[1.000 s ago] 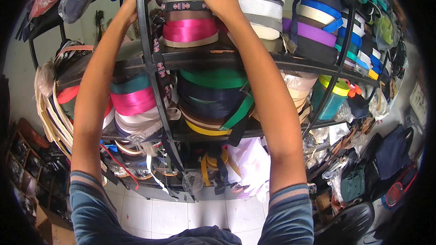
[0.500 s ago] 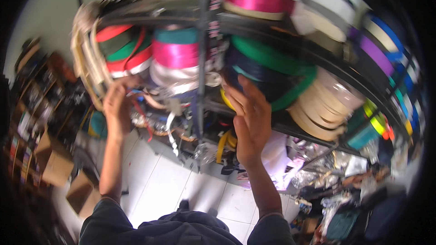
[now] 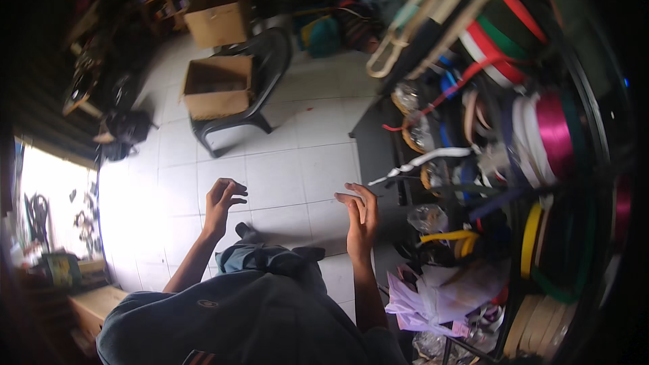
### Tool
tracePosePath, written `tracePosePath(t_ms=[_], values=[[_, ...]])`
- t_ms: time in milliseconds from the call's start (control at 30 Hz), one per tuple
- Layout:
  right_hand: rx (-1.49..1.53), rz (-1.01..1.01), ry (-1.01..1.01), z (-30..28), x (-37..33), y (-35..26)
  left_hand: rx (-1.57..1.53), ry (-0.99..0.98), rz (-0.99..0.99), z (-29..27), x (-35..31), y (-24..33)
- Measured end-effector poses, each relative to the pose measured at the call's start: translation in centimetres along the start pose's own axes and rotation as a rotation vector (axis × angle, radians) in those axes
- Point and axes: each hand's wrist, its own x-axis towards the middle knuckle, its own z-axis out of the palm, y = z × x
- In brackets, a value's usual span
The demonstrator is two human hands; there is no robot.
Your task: The person picks up rolls of ribbon from a shelf and a cardboard box, and places them back onto the storage shelves.
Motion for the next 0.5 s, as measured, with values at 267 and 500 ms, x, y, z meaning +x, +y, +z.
tracePosePath(t_ms=[267,500], values=[[0.064,0.202,-0.398,23.7,2.1,4.7,-0.101,0.185,0.114,-19.0,0.9,3.5],[0.164,0.353,-0.651,40.1,4.5,7.3,-0.029,0.334,0.128,-30.1,4.2,7.0]])
